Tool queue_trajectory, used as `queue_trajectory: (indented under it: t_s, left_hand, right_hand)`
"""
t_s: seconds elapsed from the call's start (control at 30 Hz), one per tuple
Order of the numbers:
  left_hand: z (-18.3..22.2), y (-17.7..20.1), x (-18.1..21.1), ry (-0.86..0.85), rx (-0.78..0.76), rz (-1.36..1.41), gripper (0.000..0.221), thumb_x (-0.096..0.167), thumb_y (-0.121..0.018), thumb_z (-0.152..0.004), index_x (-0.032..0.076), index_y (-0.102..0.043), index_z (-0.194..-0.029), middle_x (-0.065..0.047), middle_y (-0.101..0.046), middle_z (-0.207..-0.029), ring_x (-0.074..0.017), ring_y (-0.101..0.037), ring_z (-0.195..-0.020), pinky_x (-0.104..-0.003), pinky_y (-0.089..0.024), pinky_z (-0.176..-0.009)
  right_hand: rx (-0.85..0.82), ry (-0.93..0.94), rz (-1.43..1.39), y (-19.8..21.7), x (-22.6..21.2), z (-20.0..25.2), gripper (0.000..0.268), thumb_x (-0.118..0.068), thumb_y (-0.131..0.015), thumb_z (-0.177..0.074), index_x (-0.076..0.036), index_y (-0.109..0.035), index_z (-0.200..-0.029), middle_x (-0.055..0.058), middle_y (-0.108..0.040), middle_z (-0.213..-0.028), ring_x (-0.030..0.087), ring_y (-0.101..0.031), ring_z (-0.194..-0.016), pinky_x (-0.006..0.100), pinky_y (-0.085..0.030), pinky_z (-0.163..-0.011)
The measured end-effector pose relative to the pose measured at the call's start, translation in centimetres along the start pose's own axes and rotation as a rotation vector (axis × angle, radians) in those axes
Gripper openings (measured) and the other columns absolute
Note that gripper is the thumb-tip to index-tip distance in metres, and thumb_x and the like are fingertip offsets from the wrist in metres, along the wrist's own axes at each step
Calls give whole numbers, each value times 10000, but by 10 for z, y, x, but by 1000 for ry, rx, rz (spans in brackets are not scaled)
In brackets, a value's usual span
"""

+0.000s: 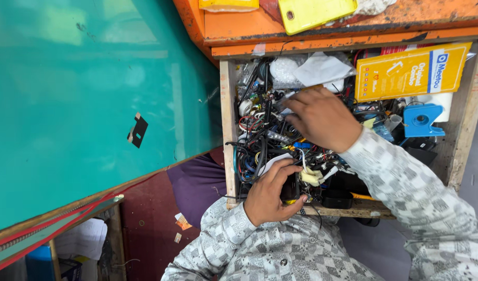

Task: The person uses a screwdriver to disassemble a mobile phone, removes the battery, and then searches through a drawer full of electronic components and wires.

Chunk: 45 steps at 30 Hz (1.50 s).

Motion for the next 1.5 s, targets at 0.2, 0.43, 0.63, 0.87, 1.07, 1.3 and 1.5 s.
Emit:
queue_trajectory:
  t_s: [0.2,0.43,0.63,0.87,1.07,1.3,1.5]
  left_hand:
    - [2,1,1,-1,-10,10,617,296,-797,-882,68,-542,-1395,-200,-558,-1395,-400,-656,-1203,-436,-558,-1002]
    - [10,-11,-4,17,-78,4,637,328,-796,-892,79,-539,-1419,-160,-577,-1298,-357,-678,-1123,-407,-573,-950]
    - [13,-17,-8,30,-90,-19,634,341,-799,-886,93,-546,-1412,-157,-580,-1280,-355,-679,-1091,-410,-576,-917]
    - [13,-17,-8,21,-91,-15,633,339,-797,-882,89,-542,-1405,-171,-575,-1275,-366,-685,-1061,-418,-576,-905]
    - [13,-16,-6,0,-81,-13,639,330,-801,-881,82,-538,-1408,-178,-568,-1273,-371,-682,-1062,-422,-576,-907]
    - [14,-14,-4,-10,-66,3,624,328,-794,-887,83,-540,-1402,-174,-577,-1272,-369,-693,-1060,-423,-585,-899]
    - [12,-9,0,-14,-53,-21,625,325,-809,-864,79,-557,-1381,-188,-579,-1305,-386,-690,-1062,-438,-579,-896]
  right_hand:
    - [-261,9,-110,-17,-18,6,362,-314,-704,-862,-77,-714,-1136,81,-703,-1116,305,-612,-1094,442,-439,-980]
    - [-212,-32,-162,6,-27,41,360,-195,-703,-812,-83,-730,-1153,63,-704,-1178,292,-620,-1092,427,-463,-921]
    - [-138,-115,-166,14,-35,59,402,-124,-709,-776,-75,-724,-1175,101,-690,-1211,309,-613,-1112,421,-480,-956]
    - [-80,-130,-126,17,-42,64,398,-125,-725,-770,-81,-722,-1165,111,-669,-1207,315,-610,-1102,441,-471,-986]
    - [-71,-154,-117,14,-41,63,367,-190,-739,-806,-91,-725,-1159,101,-665,-1192,313,-609,-1081,455,-467,-987]
    - [-56,-169,-132,13,-41,67,332,-196,-738,-822,-97,-725,-1138,87,-680,-1191,305,-621,-1065,444,-479,-953]
    - [-5,-317,-288,16,-14,61,311,-229,-725,-901,-95,-714,-1182,102,-685,-1184,322,-653,-1048,448,-518,-889]
Point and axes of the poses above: each hand's wrist, its own z-axis away from the middle knuckle, its own y-axis out of the back of the hand, x = y × z, the point moved 10 cm from there along -z, towards the middle knuckle
